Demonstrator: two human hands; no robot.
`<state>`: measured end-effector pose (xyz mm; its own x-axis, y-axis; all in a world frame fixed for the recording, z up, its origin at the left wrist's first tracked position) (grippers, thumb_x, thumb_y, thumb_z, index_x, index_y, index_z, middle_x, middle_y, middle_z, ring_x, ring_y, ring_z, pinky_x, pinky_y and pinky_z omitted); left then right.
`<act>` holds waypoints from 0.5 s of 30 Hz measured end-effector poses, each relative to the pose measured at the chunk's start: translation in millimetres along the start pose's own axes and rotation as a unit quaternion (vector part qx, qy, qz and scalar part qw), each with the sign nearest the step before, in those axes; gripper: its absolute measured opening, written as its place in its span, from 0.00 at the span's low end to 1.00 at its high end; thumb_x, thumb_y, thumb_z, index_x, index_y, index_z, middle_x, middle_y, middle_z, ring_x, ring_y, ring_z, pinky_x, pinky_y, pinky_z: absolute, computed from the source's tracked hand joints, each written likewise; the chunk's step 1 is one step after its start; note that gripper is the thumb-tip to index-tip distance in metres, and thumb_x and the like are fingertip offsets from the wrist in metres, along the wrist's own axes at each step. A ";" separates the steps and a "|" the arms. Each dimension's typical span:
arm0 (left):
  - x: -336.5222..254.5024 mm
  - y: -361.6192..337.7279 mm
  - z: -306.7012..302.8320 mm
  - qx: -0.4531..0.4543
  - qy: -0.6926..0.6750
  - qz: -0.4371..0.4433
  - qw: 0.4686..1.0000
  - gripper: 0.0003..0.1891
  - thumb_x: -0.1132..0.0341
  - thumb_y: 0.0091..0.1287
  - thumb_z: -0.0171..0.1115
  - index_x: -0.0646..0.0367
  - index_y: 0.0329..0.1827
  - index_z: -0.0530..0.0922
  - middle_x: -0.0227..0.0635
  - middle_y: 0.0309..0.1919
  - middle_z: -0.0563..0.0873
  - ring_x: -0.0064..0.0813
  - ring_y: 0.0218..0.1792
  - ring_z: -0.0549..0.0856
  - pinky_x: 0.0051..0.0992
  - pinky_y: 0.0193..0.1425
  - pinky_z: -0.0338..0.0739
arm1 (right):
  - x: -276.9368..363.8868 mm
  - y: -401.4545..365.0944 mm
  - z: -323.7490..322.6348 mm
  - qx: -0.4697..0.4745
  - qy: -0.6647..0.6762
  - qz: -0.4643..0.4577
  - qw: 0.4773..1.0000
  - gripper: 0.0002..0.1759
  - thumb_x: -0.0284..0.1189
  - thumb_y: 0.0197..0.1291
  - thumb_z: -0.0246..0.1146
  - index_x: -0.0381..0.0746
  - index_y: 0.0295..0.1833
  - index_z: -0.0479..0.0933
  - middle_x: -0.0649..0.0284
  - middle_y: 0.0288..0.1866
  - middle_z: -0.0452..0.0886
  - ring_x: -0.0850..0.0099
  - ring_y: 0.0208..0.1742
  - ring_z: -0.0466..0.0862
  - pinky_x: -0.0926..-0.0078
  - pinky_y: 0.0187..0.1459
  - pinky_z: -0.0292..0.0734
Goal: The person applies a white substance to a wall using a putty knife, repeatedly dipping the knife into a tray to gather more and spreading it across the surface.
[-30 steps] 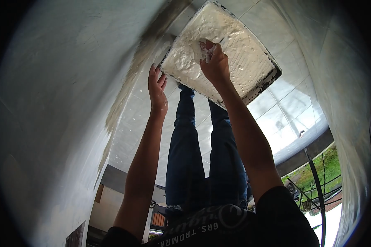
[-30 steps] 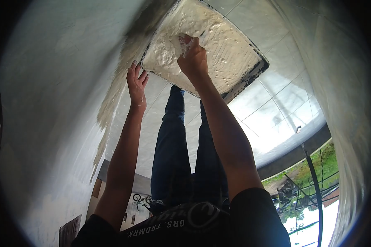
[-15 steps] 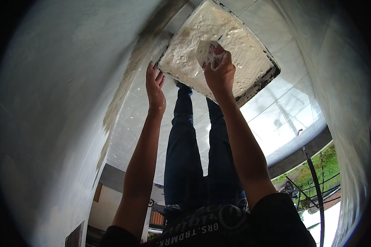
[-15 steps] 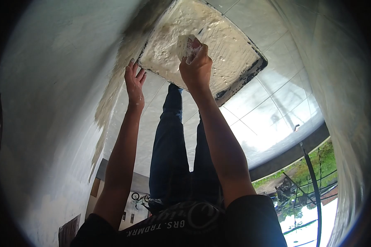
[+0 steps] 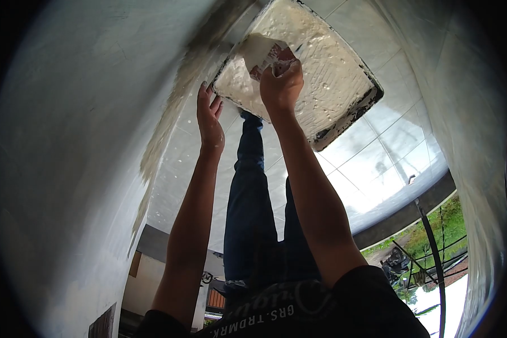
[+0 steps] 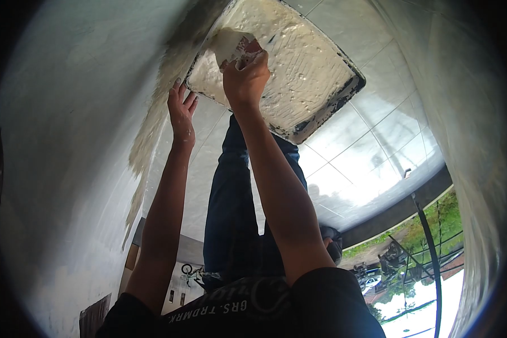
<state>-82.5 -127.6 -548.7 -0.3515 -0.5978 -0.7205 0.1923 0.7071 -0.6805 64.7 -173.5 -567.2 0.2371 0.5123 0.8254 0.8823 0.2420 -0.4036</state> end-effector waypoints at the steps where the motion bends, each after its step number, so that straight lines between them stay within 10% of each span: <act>1: -1.1 -0.2 0.4 0.001 -0.007 0.006 1.000 0.40 0.38 0.73 0.40 0.58 0.79 0.52 0.51 0.76 0.58 0.54 0.72 0.65 0.44 0.76 0.54 | 1.1 0.6 -8.5 -0.014 -0.024 -0.014 1.000 0.14 0.20 0.48 0.61 0.28 0.42 0.70 0.42 0.33 0.82 0.43 0.36 0.85 0.56 0.38 0.78; 15: 0.1 -0.8 -0.5 0.004 -0.008 0.008 1.000 0.40 0.39 0.73 0.40 0.58 0.79 0.52 0.51 0.76 0.59 0.53 0.71 0.66 0.44 0.76 0.54 | -18.9 -9.1 9.8 0.016 0.004 -0.015 1.000 0.15 0.20 0.49 0.61 0.29 0.45 0.72 0.46 0.35 0.82 0.50 0.37 0.85 0.61 0.40 0.79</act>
<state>-83.2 -128.1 -548.2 -0.3331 -0.5927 -0.7333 0.2056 0.7134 -0.6700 48.2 -177.3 -583.0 0.2134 0.4979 0.8405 0.8757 0.2839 -0.3905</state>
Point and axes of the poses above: each hand's wrist, its own y-axis towards the middle knuckle, its own z-axis out of the palm, x = y × z, the point moved 1 cm from there along y, towards the middle knuckle
